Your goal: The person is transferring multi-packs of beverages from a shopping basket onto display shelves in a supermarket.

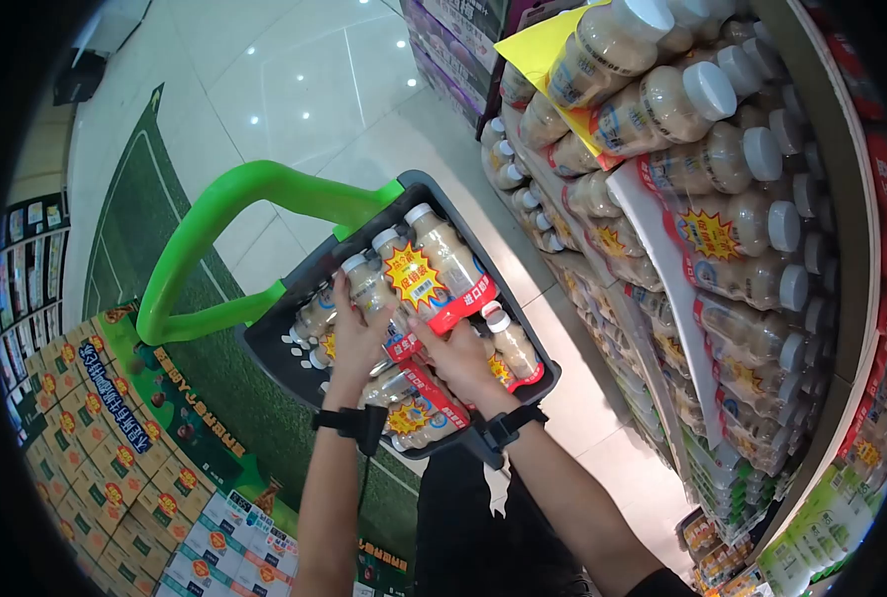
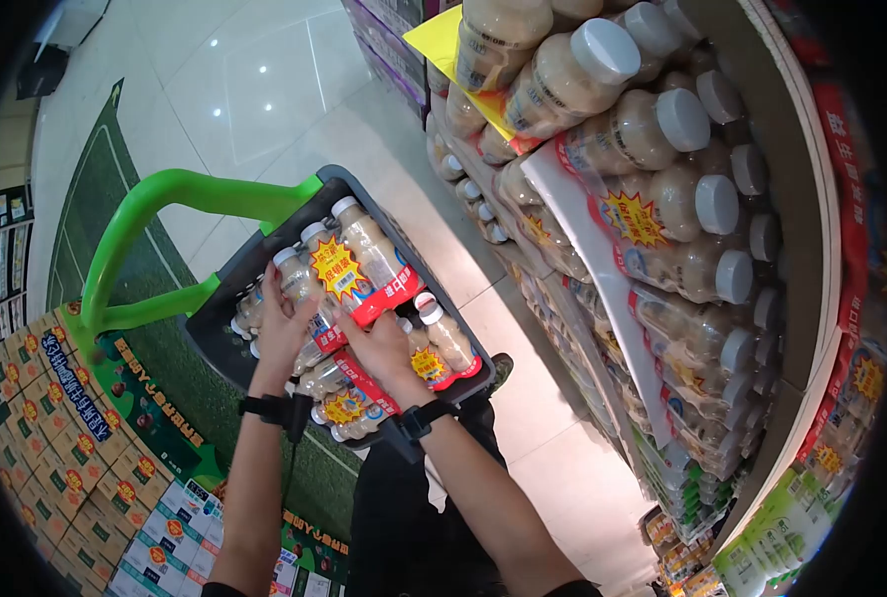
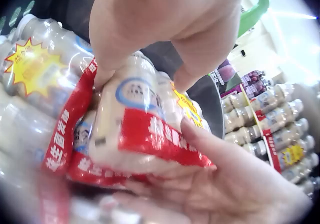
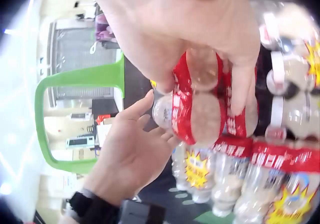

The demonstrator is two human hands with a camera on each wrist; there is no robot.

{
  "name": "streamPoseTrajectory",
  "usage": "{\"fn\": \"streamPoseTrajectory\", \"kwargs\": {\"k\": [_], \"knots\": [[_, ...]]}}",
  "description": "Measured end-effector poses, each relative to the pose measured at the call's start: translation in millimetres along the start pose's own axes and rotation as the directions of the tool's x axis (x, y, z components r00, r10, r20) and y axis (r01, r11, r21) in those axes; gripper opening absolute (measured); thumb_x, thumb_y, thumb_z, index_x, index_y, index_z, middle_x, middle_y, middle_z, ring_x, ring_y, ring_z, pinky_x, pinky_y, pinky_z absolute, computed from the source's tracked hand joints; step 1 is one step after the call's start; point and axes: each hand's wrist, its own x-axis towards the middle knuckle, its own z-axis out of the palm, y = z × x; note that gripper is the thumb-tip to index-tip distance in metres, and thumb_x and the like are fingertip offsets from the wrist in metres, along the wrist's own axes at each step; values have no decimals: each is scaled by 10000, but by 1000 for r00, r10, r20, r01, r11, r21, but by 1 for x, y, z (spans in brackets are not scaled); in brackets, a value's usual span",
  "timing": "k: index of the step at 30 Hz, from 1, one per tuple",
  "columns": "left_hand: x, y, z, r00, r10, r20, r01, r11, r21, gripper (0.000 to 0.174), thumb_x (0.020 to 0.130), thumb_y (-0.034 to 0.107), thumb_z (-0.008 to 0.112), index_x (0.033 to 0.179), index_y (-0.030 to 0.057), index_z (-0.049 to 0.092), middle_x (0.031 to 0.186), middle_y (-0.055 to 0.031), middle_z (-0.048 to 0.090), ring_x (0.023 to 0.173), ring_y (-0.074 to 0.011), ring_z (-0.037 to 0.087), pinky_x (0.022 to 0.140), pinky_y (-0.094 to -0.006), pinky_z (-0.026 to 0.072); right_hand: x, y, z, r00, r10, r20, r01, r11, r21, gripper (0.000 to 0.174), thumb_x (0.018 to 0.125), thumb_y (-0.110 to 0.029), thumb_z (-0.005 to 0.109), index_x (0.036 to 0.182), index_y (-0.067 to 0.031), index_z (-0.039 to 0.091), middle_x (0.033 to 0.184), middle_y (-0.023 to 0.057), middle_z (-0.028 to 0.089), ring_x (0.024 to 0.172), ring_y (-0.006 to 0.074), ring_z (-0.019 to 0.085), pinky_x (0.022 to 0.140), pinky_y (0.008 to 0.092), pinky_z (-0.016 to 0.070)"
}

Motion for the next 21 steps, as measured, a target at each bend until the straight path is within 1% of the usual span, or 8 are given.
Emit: {"fn": "streamPoseTrajectory", "kwargs": {"k": [3,4,5,9,11,12,14,21], "knots": [[-7,-7,11,997,82,-15,-79,990,118,1056,837,210,793,1561,-90,86,1598,-294,223,1478,-349,275,1219,-410,206,4,-15,-28,988,130,80,-137,986,94,428,945,-361,719,1171,-7,635,1047,52,694,992,146,661,787,308,579],[-10,-5,15,994,102,-24,-97,984,151,1059,830,220,799,1561,-87,97,1602,-297,211,1494,-348,237,1226,-408,177,7,-3,-37,992,124,-32,-121,989,90,562,885,-400,763,1207,44,639,1158,173,705,1040,208,702,894,332,549],[-12,-3,19,992,123,-32,-115,976,183,1062,824,231,805,1562,-84,109,1606,-300,200,1510,-347,199,1233,-405,148,4,11,-40,992,117,-36,-113,990,88,562,885,-400,763,1207,44,639,1158,173,705,1040,208,702,894,332,549],[-24,6,24,989,108,-102,-97,989,110,1071,818,263,817,1553,-98,126,1607,-294,196,1497,-338,234,1216,-431,214,-45,27,-61,1000,-30,-2,30,978,204,512,933,-280,731,1291,50,571,1195,154,686,1116,214,674,968,330,525],[-43,-11,28,972,198,-123,-161,951,263,1086,793,294,848,1562,-59,168,1599,-343,158,1497,-416,220,1203,-458,244,-75,39,-87,982,-136,133,89,945,314,468,967,-177,688,1342,46,520,1215,139,671,1147,202,653,1011,321,502],[-56,-3,40,975,201,-94,-127,854,504,1099,772,309,866,1570,-22,186,1589,-374,128,1488,-468,204,1200,-466,249,-89,40,-101,981,-144,132,97,946,309,468,967,-177,688,1342,46,520,1215,139,671,1147,202,653,1011,321,502],[-71,2,57,970,235,-59,-114,656,746,1139,711,304,909,1592,88,220,1561,-444,40,1454,-590,163,1188,-488,268,-122,41,-137,982,-12,187,-50,945,324,447,986,-109,649,1380,26,486,1217,126,664,1160,199,640,1031,315,491],[-59,-9,59,938,305,-165,-88,670,737,1047,721,154,886,1577,164,283,1568,-384,147,1439,-540,260,1142,-497,347,-191,99,-242,996,20,-90,-18,1000,23,389,971,-81,623,1344,-35,525,1168,130,691,1093,194,667,956,326,532]]}}
